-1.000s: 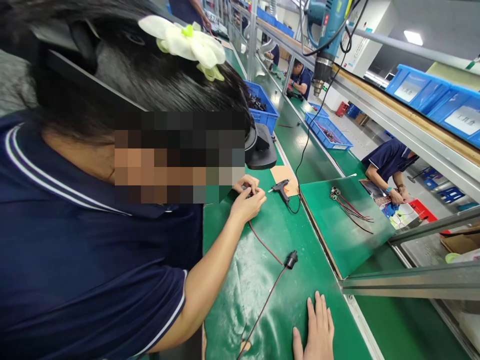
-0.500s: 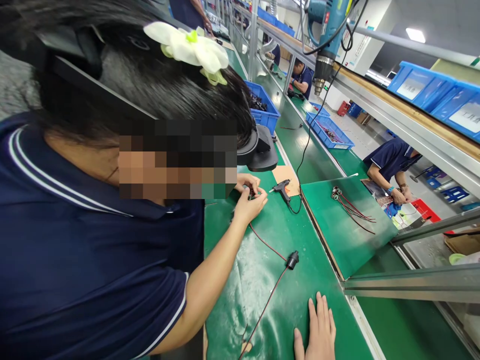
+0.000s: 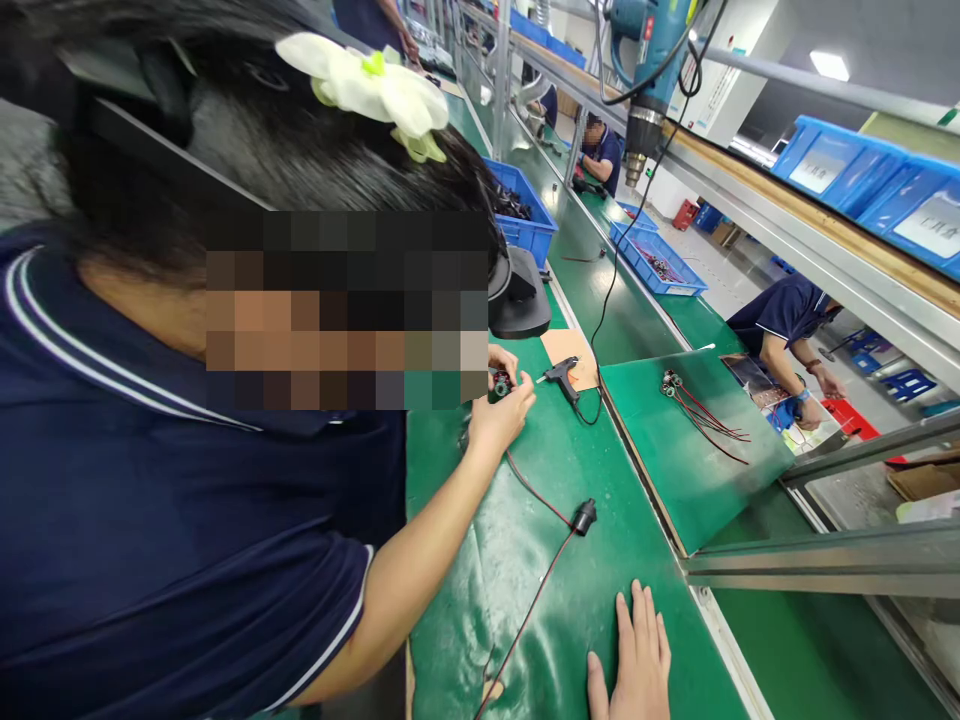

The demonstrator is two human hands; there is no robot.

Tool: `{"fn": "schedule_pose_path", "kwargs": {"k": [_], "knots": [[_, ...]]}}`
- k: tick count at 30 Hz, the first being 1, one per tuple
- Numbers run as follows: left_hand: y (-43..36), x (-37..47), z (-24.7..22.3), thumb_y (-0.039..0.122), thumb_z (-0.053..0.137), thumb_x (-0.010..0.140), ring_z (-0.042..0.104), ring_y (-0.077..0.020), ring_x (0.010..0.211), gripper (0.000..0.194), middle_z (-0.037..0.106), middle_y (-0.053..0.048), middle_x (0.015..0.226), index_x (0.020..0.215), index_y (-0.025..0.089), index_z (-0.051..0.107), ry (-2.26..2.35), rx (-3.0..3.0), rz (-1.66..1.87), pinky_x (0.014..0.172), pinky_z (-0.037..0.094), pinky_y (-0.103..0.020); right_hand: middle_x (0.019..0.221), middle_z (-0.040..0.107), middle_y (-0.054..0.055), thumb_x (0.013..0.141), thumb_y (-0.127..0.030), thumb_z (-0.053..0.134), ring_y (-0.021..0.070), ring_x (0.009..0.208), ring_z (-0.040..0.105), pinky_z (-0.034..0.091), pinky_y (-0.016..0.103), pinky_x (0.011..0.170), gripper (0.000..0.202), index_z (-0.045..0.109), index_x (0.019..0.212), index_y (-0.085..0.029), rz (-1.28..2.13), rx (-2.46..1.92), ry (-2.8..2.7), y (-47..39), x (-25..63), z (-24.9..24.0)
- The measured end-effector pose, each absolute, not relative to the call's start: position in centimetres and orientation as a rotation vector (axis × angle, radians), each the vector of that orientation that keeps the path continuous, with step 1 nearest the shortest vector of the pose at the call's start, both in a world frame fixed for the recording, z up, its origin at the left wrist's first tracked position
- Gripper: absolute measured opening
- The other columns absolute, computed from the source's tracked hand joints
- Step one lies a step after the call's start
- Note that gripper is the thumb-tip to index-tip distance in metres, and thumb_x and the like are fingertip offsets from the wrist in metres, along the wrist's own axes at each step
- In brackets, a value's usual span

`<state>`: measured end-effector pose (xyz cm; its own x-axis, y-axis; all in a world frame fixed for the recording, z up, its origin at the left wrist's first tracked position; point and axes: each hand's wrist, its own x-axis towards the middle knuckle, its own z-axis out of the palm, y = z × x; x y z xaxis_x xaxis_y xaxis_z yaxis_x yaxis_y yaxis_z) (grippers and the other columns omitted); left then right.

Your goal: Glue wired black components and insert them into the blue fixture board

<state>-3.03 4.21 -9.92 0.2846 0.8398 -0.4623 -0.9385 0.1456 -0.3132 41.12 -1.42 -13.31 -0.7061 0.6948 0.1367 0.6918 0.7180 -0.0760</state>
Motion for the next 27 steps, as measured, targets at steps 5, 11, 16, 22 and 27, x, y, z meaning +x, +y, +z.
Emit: {"fn": "schedule_pose_path", "kwargs": {"k": [5, 11, 16, 22, 27], "knots": [[4.6, -2.1, -10.8, 0.037, 0.064, 0.098, 0.069, -0.0172, 0.083, 0.026, 0.07, -0.006, 0.107, 0.115, 0.017, 0.065, -0.506, -0.982, 1.417, 0.071, 0.061, -0.034, 0.166, 0.028, 0.012, 0.1, -0.045, 0.044, 0.04, 0.15, 0.03, 0.035, 0.065, 0.112, 0.066, 0.024, 0.159, -0.026, 0.025, -1.106, -2.768, -1.4, 41.2, -13.5], [5.3, -2.1, -11.9, 0.036, 0.064, 0.097, 0.069, -0.0191, 0.089, 0.031, 0.069, -0.008, 0.113, 0.121, 0.016, 0.063, -0.651, -1.097, 1.722, 0.075, 0.061, -0.036, 0.165, 0.029, 0.013, 0.1, -0.045, 0.045, 0.0392, 0.151, 0.029, 0.035, 0.064, 0.112, 0.062, 0.032, 0.156, -0.022, 0.013, -1.096, -2.76, -1.2, 41.3, -13.9], [5.9, -2.7, -12.2, 0.033, 0.064, 0.097, 0.069, -0.0217, 0.097, 0.033, 0.067, -0.009, 0.121, 0.125, 0.017, 0.061, -0.407, -1.088, 1.874, 0.081, 0.061, -0.04, 0.164, 0.031, 0.014, 0.1, -0.047, 0.043, 0.0392, 0.15, 0.03, 0.035, 0.064, 0.113, 0.06, 0.037, 0.153, -0.02, 0.008, -1.104, -2.765, -1.2, 41.4, -14.1], [5.6, -4.2, -11.7, 0.032, 0.064, 0.097, 0.069, -0.0209, 0.095, 0.032, 0.067, -0.009, 0.119, 0.125, 0.016, 0.062, -0.269, -1.094, 1.915, 0.079, 0.061, -0.039, 0.163, 0.032, 0.016, 0.098, -0.045, 0.045, 0.0399, 0.149, 0.032, 0.035, 0.065, 0.112, 0.061, 0.032, 0.154, -0.022, -0.003, -1.095, -2.77, -1.5, 41.3, -13.9], [5.1, -4.5, -11.6, 0.033, 0.064, 0.098, 0.069, -0.0201, 0.092, 0.031, 0.067, -0.008, 0.117, 0.124, 0.016, 0.062, -0.3, -1.092, 1.913, 0.077, 0.061, -0.038, 0.163, 0.032, 0.016, 0.099, -0.044, 0.044, 0.0387, 0.15, 0.03, 0.035, 0.062, 0.113, 0.06, 0.035, 0.153, -0.02, -0.023, -1.098, -2.778, -1.5, 41.3, -13.7]]}}
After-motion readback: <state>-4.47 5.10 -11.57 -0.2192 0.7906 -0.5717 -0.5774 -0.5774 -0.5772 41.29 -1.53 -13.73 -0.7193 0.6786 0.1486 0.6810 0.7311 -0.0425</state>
